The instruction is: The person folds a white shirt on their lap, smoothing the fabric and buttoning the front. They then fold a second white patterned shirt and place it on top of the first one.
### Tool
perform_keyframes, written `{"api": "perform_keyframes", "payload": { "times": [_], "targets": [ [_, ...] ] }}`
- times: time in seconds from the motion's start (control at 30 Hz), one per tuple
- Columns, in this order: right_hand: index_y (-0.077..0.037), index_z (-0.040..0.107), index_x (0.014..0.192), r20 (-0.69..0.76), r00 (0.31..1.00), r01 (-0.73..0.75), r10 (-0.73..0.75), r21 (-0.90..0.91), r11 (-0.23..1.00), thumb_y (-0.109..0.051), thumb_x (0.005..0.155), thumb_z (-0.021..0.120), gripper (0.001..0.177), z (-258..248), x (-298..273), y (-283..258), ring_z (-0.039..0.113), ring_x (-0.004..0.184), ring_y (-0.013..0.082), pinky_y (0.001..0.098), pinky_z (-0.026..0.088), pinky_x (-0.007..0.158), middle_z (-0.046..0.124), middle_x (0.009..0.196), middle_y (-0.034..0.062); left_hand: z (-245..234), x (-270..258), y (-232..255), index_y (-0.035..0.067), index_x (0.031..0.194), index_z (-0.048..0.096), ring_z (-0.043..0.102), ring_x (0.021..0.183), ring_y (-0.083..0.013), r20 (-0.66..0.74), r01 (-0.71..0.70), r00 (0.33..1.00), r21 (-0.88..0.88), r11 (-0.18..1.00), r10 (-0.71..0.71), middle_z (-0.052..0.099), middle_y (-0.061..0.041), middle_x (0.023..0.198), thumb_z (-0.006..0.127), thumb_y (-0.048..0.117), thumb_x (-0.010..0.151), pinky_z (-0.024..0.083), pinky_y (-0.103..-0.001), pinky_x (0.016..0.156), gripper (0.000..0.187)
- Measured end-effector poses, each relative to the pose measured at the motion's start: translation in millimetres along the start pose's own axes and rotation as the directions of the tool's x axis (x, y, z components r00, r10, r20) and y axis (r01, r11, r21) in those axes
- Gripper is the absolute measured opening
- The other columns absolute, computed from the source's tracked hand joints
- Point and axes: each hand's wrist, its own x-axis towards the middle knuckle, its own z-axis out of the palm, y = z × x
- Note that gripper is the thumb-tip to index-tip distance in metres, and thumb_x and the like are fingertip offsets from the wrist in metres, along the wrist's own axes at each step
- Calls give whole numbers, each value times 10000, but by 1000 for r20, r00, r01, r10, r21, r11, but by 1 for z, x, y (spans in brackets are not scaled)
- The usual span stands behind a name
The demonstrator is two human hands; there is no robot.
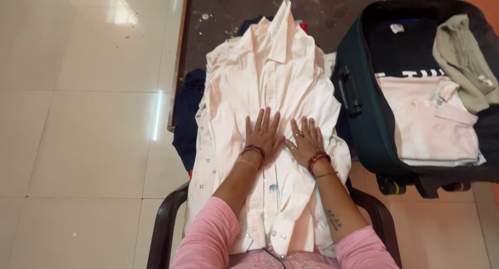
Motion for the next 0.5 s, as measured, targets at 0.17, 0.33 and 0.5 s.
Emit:
{"api": "perform_keyframes", "payload": {
  "times": [0.17, 0.33, 0.5],
  "targets": [
    [-169, 53, 1640, 109, 994, 17, -7, -91, 996, -571, 990, 441, 856, -13, -3, -4, -67, 1564, 363, 504, -3, 1238, -22, 1696, 207, 14, 12, -3, 214, 1631, 82, 23, 1565, -271, 97, -57, 994, 23, 998, 55, 48, -88, 1703, 325, 529, 1017, -28, -572, 1223, 733],
    [-155, 4, 1638, 206, 976, 98, -65, -152, 983, -570, 997, 422, 870, -20, -13, -8, -89, 1551, 367, 518, -13, 1227, -59, 1682, 216, 15, 9, -6, 212, 1635, 94, 14, 1575, -276, 110, -52, 993, -11, 999, 53, 53, -88, 1712, 357, 530, 1020, -37, -561, 1234, 741],
    [-83, 117, 1619, 173, 965, 214, -198, -82, 973, -542, 992, 471, 854, -17, -28, 6, 48, 1564, 338, 443, 117, 1249, 75, 1680, 217, 17, 11, 12, 173, 1633, 73, -9, 1573, -305, 135, 23, 991, 10, 1000, -25, 32, -117, 1707, 408, 509, 1009, -31, -590, 1229, 783]
  ]
}}
